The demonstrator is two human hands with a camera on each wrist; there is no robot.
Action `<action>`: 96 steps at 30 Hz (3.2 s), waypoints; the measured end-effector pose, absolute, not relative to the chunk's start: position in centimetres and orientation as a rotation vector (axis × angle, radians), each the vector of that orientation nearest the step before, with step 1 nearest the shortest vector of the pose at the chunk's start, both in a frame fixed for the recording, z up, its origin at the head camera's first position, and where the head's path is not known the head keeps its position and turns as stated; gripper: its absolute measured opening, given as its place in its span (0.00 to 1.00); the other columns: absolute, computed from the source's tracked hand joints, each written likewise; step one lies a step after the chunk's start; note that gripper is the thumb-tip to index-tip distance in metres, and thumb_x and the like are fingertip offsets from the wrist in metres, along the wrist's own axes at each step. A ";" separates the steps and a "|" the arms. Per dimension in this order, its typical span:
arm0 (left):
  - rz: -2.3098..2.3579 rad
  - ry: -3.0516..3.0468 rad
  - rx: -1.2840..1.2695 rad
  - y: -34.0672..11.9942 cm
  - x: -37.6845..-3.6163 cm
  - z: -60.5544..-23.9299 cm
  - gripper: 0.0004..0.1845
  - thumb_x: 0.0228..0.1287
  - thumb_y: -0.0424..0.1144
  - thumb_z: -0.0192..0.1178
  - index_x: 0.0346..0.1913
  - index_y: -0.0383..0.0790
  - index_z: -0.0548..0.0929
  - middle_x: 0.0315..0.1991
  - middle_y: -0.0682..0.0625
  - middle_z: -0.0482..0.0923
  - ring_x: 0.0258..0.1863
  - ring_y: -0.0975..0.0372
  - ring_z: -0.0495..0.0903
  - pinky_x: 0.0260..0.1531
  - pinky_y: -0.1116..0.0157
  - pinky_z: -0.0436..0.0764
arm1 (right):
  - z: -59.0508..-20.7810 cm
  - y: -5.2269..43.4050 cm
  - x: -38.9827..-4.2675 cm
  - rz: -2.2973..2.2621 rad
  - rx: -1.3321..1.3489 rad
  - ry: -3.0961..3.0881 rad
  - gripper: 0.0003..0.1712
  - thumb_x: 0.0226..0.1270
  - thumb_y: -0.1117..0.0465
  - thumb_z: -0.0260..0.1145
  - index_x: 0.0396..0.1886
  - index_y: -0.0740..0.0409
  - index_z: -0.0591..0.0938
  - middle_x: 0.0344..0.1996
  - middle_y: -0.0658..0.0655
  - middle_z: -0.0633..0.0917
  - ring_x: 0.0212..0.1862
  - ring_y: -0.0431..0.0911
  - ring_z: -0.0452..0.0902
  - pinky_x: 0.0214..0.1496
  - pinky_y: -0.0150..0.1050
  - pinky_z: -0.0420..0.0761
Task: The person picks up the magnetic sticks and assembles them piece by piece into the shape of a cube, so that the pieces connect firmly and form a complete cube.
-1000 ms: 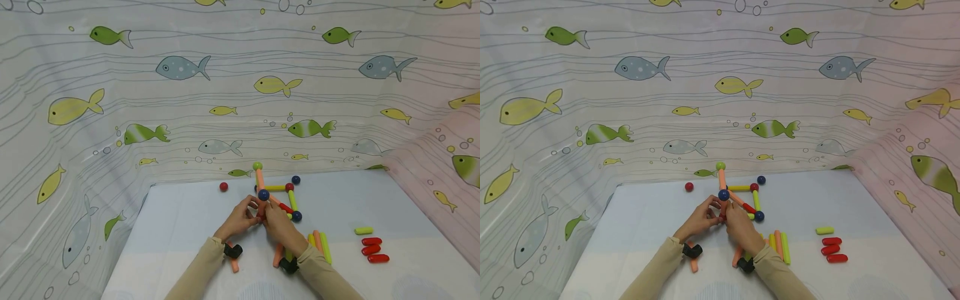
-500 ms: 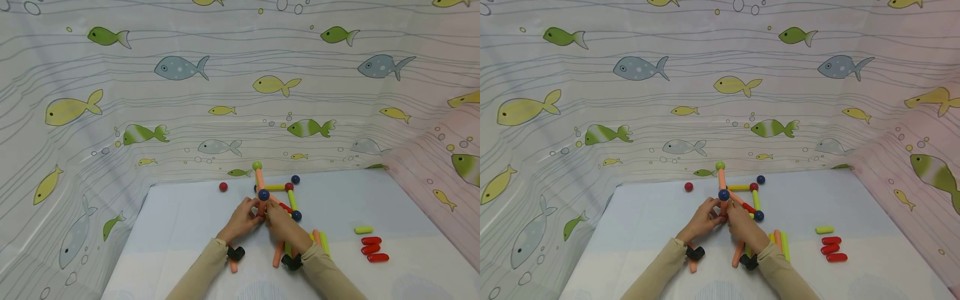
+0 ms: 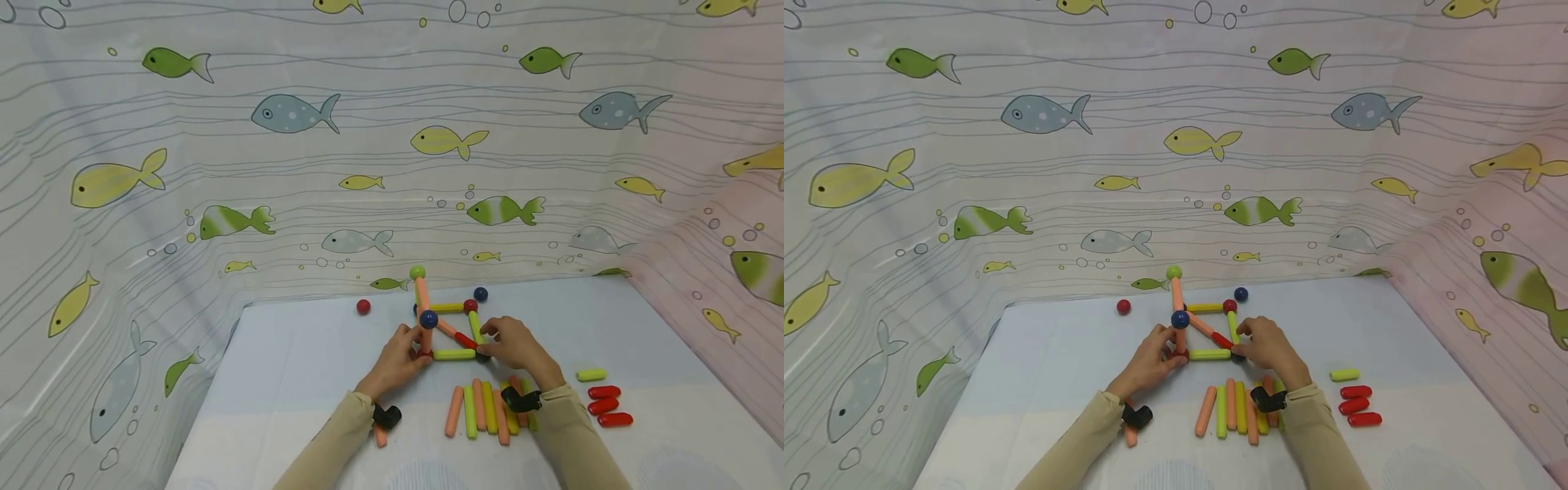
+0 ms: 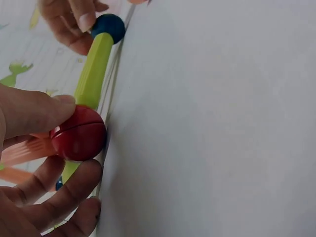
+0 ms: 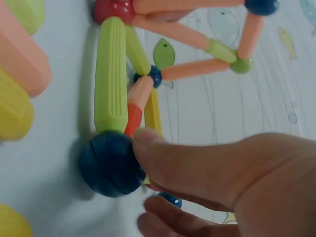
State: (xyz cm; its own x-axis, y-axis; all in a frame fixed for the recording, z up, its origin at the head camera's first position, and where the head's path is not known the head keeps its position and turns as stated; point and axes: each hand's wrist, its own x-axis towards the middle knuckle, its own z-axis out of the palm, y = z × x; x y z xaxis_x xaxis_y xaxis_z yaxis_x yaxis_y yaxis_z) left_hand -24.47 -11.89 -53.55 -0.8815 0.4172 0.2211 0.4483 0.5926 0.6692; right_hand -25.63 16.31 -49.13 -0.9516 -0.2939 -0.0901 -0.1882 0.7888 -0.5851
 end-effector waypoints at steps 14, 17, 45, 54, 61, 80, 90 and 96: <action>-1.247 -2.760 -0.718 -12.6 -23.8 -53.0 0.12 0.67 0.30 0.72 0.42 0.43 0.77 0.45 0.46 0.78 0.43 0.56 0.79 0.44 0.67 0.82 | -50.2 16.0 -25.6 -1.039 -0.406 2.641 0.24 0.66 0.59 0.79 0.57 0.60 0.79 0.39 0.55 0.87 0.36 0.47 0.78 0.37 0.41 0.81; -1.255 -2.773 -0.746 -13.4 -23.5 -52.7 0.13 0.66 0.28 0.71 0.39 0.42 0.75 0.43 0.47 0.78 0.44 0.56 0.79 0.46 0.65 0.85 | -50.2 15.3 -25.3 -1.029 -0.424 2.650 0.23 0.66 0.59 0.79 0.55 0.59 0.80 0.38 0.54 0.87 0.36 0.46 0.78 0.40 0.42 0.81; -1.065 -2.954 -0.807 -18.0 -21.2 -50.3 0.07 0.69 0.29 0.69 0.42 0.40 0.79 0.47 0.44 0.75 0.45 0.52 0.82 0.47 0.61 0.85 | -46.7 9.2 -20.5 -0.759 -0.630 2.839 0.19 0.68 0.54 0.77 0.50 0.57 0.82 0.31 0.51 0.84 0.31 0.43 0.75 0.34 0.38 0.79; -1.099 -3.007 -0.736 -18.3 -21.3 -49.9 0.06 0.72 0.35 0.69 0.45 0.41 0.82 0.48 0.44 0.76 0.45 0.55 0.84 0.45 0.62 0.85 | -49.5 1.6 -14.8 -0.806 -0.962 2.580 0.24 0.69 0.33 0.71 0.30 0.48 0.84 0.17 0.39 0.77 0.22 0.33 0.70 0.26 0.30 0.71; -1.122 -3.003 -0.775 -18.5 -21.4 -49.7 0.07 0.75 0.39 0.66 0.48 0.40 0.84 0.49 0.43 0.78 0.45 0.55 0.86 0.45 0.63 0.86 | -52.7 -1.8 -12.6 -0.653 -0.923 2.851 0.31 0.61 0.27 0.73 0.24 0.46 0.75 0.16 0.43 0.71 0.20 0.38 0.68 0.21 0.35 0.67; -1.129 -2.820 -0.615 -18.0 -20.9 -49.1 0.10 0.68 0.39 0.73 0.49 0.44 0.87 0.52 0.43 0.72 0.53 0.48 0.76 0.53 0.54 0.77 | -45.7 9.6 -20.8 -1.087 -0.760 2.646 0.07 0.71 0.60 0.75 0.43 0.57 0.90 0.31 0.48 0.87 0.30 0.41 0.77 0.31 0.33 0.78; -1.206 -2.714 -0.702 -17.8 -21.0 -48.9 0.06 0.70 0.35 0.70 0.42 0.45 0.83 0.40 0.52 0.83 0.43 0.52 0.83 0.42 0.61 0.84 | -46.0 13.5 -23.2 -1.591 -0.624 2.699 0.13 0.73 0.56 0.73 0.52 0.56 0.90 0.32 0.55 0.89 0.30 0.42 0.81 0.30 0.34 0.78; -1.354 -2.654 -0.615 -17.7 -20.9 -48.4 0.11 0.70 0.38 0.70 0.51 0.42 0.83 0.42 0.52 0.89 0.43 0.61 0.86 0.49 0.55 0.89 | -46.2 11.4 -22.8 -1.708 -0.677 2.615 0.14 0.72 0.57 0.75 0.52 0.57 0.90 0.35 0.56 0.90 0.31 0.41 0.83 0.33 0.34 0.81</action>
State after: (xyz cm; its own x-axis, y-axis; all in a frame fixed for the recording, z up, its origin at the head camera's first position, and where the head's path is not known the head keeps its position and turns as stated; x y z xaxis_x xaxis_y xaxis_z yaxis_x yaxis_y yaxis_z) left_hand -20.93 -17.66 -48.43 -0.9135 0.3079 0.2658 0.3959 0.5233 0.7546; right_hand -22.76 11.40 -46.24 -0.9088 -0.3175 0.2705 -0.3753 0.3395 -0.8625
